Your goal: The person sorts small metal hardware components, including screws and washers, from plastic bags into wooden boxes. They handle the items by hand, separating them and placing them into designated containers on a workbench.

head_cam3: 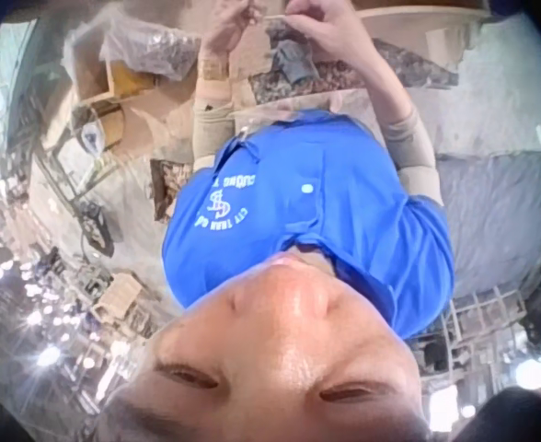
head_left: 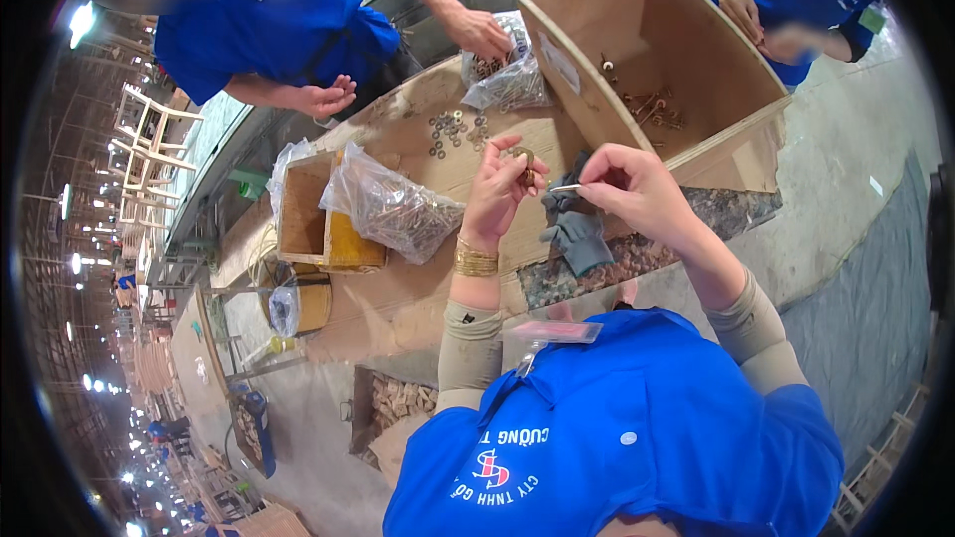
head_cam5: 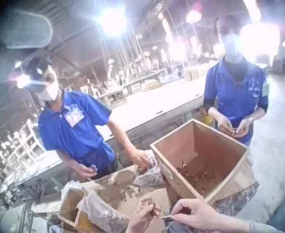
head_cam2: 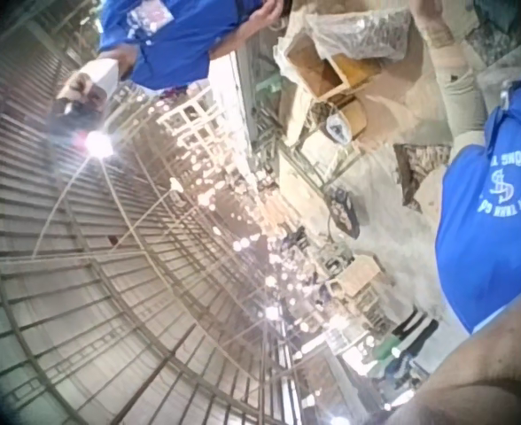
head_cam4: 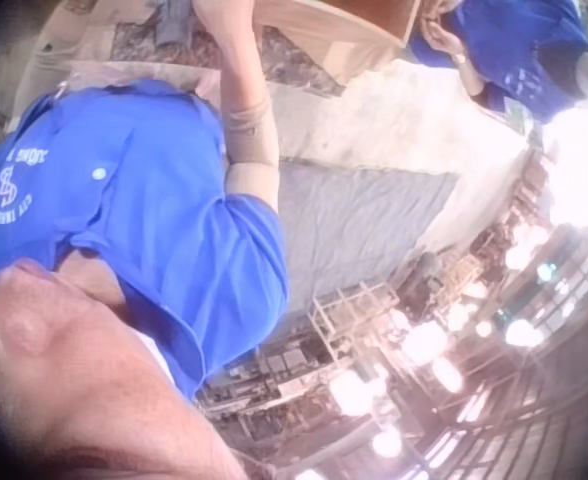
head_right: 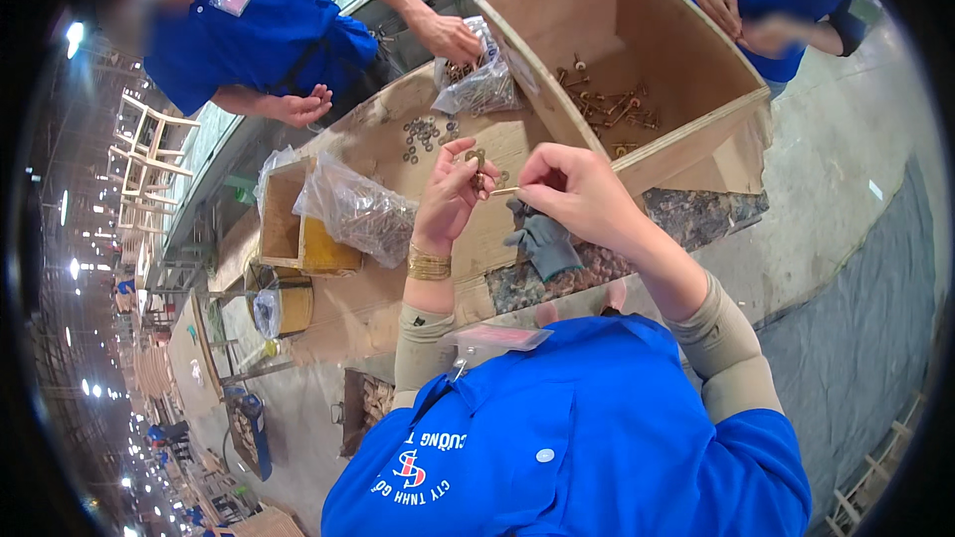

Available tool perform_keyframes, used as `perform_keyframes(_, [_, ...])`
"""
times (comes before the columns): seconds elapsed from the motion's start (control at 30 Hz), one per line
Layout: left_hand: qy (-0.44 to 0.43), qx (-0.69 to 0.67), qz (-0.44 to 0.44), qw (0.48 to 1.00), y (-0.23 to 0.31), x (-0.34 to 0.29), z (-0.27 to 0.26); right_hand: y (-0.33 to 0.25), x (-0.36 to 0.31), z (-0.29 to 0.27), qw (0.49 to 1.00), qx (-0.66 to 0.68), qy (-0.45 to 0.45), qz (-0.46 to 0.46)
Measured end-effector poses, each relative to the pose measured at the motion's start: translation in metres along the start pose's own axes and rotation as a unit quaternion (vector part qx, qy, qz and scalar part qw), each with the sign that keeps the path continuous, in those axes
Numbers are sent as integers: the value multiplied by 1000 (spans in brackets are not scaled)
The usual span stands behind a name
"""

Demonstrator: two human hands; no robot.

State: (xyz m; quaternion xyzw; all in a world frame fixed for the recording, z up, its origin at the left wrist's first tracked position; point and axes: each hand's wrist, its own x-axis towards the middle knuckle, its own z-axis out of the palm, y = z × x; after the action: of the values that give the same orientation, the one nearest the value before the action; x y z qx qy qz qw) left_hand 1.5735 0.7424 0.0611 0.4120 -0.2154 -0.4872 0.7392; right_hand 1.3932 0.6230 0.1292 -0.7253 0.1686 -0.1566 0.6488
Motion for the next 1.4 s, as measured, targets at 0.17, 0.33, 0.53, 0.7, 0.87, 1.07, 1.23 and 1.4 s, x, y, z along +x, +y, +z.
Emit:
perform_keyframes(0.17, [19,53,11,998,33,15,51,-33,25,-14,976,-93,104,-166])
perform_keyframes(0.33, [-23,98,14,995,46,41,84,-60,38,-50,941,-191,160,-230])
perform_keyframes(0.53, [-69,183,-19,981,45,71,132,-66,37,-92,899,-316,161,-255])
perform_keyframes(0.7, [-66,257,7,964,28,85,159,-63,38,-103,846,-448,180,-225])
perform_keyframes(0.87, [-74,217,2,973,7,99,166,-67,35,-118,902,-372,154,-156])
perform_keyframes(1.07, [-67,156,-2,985,1,107,161,-50,47,-129,912,-353,148,-145])
perform_keyframes(1.23, [-15,221,-3,975,1,112,162,-44,58,-126,930,-293,111,-191])
perform_keyframes(1.4, [6,207,5,978,0,120,158,-16,65,-140,916,-342,117,-173])
